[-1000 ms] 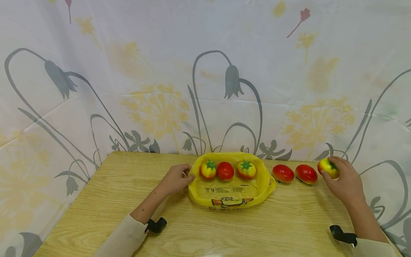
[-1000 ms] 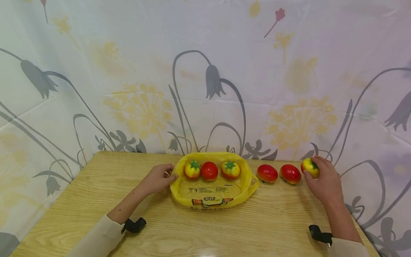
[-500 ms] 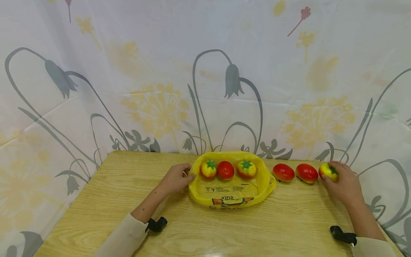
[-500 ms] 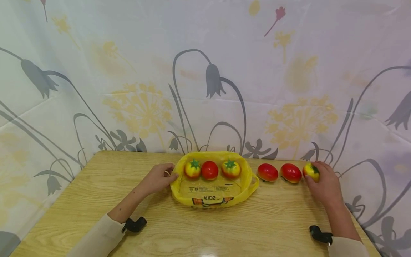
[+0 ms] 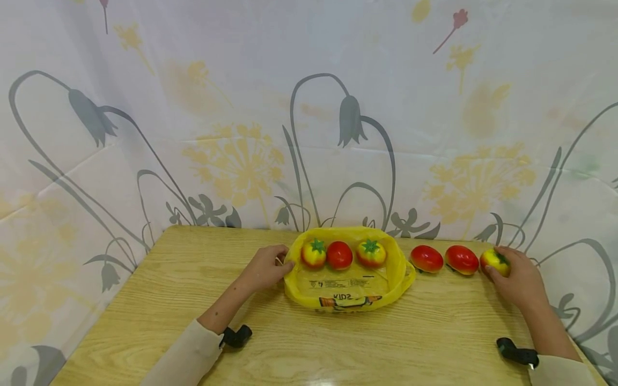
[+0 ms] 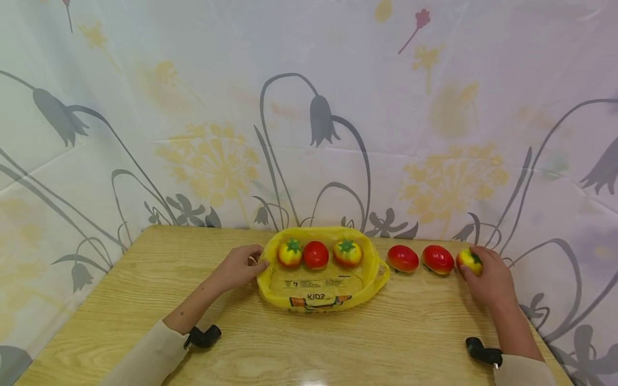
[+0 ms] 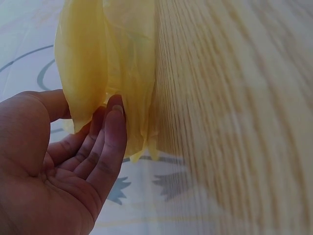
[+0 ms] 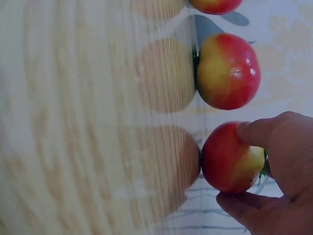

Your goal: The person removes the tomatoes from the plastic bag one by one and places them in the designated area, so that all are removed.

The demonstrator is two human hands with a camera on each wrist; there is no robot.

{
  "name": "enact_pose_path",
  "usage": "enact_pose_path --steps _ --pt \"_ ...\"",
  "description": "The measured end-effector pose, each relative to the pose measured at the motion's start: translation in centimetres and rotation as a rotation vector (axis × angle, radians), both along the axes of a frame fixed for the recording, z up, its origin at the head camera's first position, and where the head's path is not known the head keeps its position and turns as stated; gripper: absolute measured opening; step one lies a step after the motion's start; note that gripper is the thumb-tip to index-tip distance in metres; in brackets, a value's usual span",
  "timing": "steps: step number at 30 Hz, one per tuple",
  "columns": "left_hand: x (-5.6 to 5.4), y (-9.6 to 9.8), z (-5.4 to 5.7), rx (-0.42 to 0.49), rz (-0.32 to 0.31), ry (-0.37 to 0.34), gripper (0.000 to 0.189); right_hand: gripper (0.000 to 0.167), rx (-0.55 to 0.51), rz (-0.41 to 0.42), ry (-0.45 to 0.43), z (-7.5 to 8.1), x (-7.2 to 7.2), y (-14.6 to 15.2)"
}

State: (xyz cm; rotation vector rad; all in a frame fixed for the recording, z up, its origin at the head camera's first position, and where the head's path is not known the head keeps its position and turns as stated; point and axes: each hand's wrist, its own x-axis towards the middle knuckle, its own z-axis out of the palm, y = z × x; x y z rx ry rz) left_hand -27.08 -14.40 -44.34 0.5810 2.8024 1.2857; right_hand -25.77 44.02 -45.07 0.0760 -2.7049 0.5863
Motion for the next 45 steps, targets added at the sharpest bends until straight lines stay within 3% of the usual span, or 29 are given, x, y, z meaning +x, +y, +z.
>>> enact_pose_path --steps 34,45 --pt "0.0 0.0 -0.1 -0.019 0.023 0.012 0.010 0.058 0.008 0.000 -0.024 0.3 -0.2 0.0" --pt "0.0 0.1 0.0 -0.015 0.029 -0.010 0.009 0.053 0.021 0.014 0.052 1.4 -0.1 -0.4"
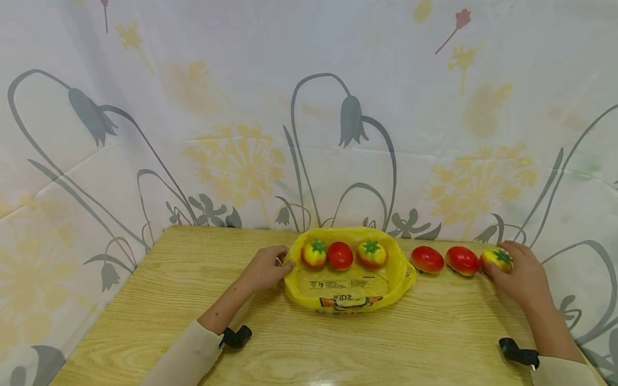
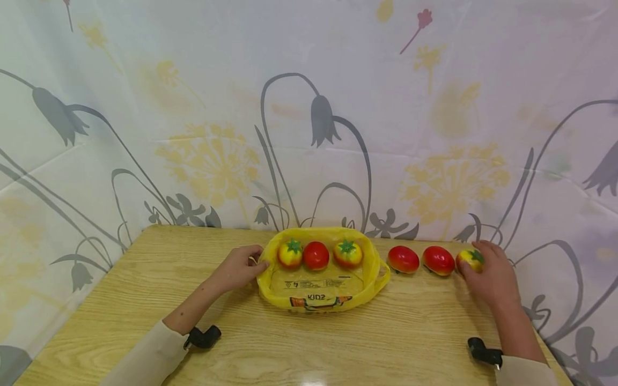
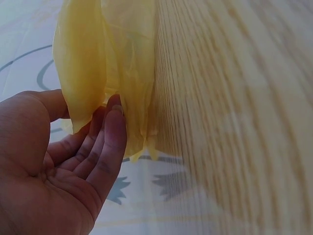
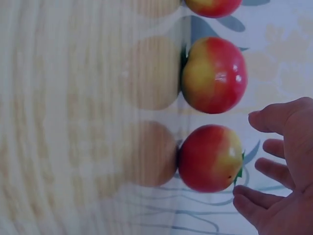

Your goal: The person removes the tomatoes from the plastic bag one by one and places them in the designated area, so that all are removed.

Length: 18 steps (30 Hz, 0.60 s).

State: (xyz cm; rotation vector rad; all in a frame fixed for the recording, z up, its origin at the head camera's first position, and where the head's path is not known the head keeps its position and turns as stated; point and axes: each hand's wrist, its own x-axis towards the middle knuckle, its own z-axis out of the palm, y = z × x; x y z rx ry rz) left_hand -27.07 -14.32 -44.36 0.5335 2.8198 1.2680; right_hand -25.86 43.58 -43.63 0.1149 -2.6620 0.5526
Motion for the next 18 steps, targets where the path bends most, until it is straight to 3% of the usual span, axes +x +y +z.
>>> enact_pose_path --steps 9,18 --pt "-0.1 0.0 0.0 0.019 -0.010 0.000 0.011 0.051 0.011 0.006 0.039 1.4 0.1 -2.0" --pt "0.2 0.0 0.4 0.017 -0.003 0.006 0.007 0.050 -0.021 0.064 0.071 3.1 0.6 -4.6"
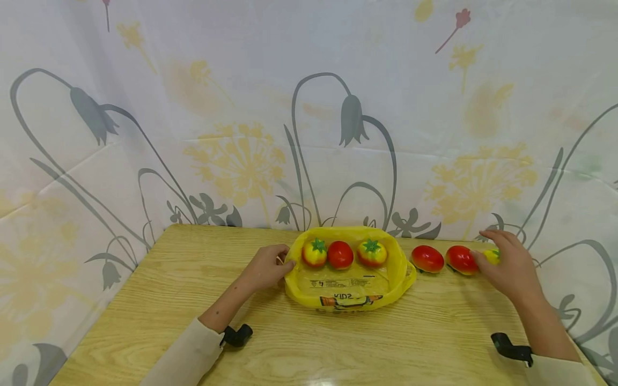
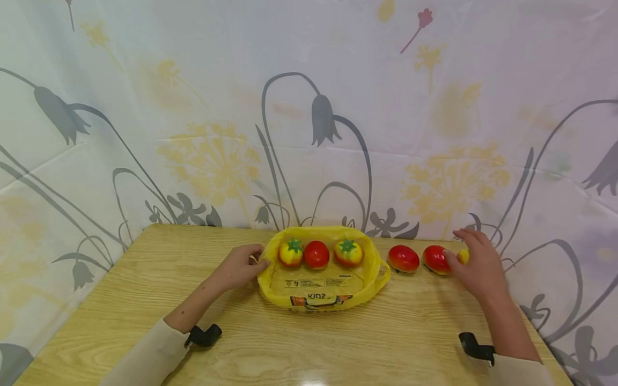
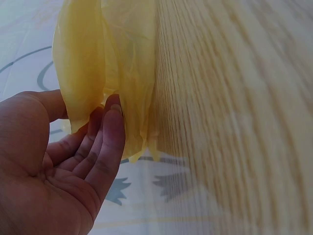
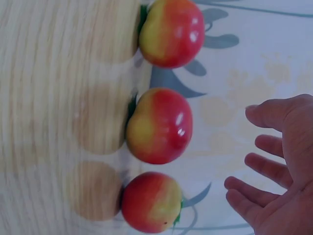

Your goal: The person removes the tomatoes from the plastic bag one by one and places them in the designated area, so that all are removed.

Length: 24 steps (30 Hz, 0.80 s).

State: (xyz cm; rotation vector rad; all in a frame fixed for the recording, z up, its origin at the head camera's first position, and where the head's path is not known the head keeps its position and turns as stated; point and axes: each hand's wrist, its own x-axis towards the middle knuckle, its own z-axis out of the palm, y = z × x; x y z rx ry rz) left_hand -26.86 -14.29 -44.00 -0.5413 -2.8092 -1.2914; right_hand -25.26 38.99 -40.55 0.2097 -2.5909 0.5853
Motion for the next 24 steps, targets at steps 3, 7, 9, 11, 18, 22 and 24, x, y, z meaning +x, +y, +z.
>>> enact_pose_path --steps 3,7,9,11,18,22,24 --pt "-0.1 0.0 0.0 0.005 -0.007 -0.001 0.007 0.050 0.005 0.023 0.006 0.4 0.0 -0.7" --pt "-0.2 0.0 -0.2 0.007 -0.018 0.000 0.010 0.051 0.008 0.049 0.005 0.7 0.2 -1.7" --pt "-0.3 0.0 -0.2 0.005 -0.020 0.003 0.010 0.052 0.005 0.060 0.005 0.9 0.4 -2.2" --pt "-0.3 0.0 -0.3 -0.002 -0.020 0.007 0.011 0.052 0.003 0.074 0.017 1.1 0.5 -2.6" --pt "-0.2 0.0 -0.1 -0.008 -0.022 0.015 0.013 0.053 0.002 0.119 0.061 1.5 0.7 -4.3" --pt "-0.2 0.0 -0.1 -0.010 -0.021 0.014 0.011 0.052 0.003 0.141 0.071 1.6 0.9 -5.1" --pt "-0.2 0.0 -0.1 -0.013 -0.019 0.015 0.010 0.052 0.010 0.147 0.077 1.8 1.1 -5.6"
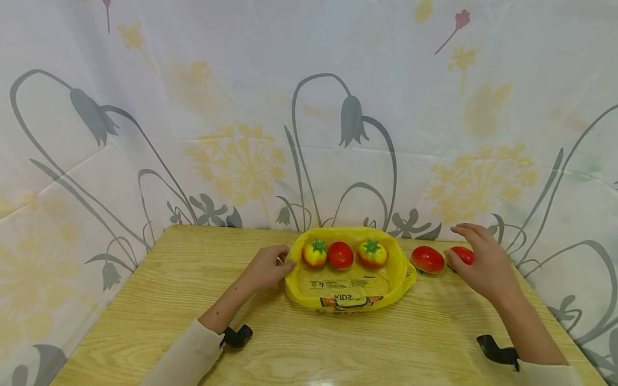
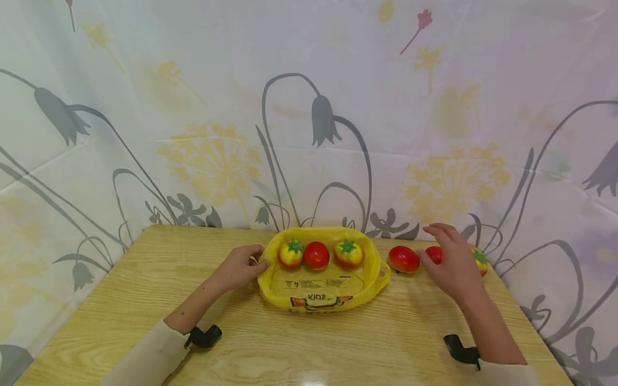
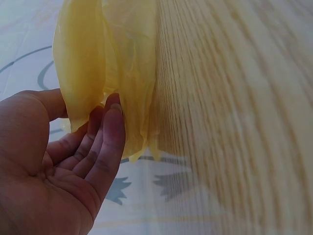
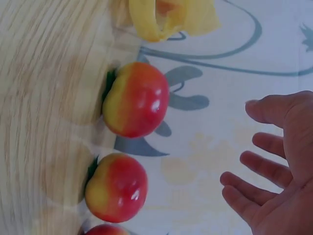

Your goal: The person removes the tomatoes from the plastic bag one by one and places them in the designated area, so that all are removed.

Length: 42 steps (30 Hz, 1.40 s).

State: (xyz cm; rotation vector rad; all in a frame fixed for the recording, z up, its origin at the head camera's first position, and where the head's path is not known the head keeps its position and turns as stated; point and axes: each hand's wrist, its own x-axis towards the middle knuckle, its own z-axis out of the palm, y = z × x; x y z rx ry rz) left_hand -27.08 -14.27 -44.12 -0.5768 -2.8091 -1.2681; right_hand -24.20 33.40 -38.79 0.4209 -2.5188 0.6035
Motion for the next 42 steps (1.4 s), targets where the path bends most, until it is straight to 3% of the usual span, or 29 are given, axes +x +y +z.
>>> enact_pose_path --steps 18,28,42 --pt "0.0 -0.1 -0.2 -0.002 -0.008 0.004 0.008 0.051 0.021 0.124 0.067 -0.2 0.4 -3.6" --pt "0.0 -0.1 -0.2 -0.001 -0.005 0.008 0.008 0.050 0.033 0.158 0.023 -0.5 0.3 -5.7" --pt "-0.1 -0.1 -0.2 -0.013 -0.024 0.016 0.015 0.051 0.068 0.259 0.060 -1.1 0.2 -8.7"
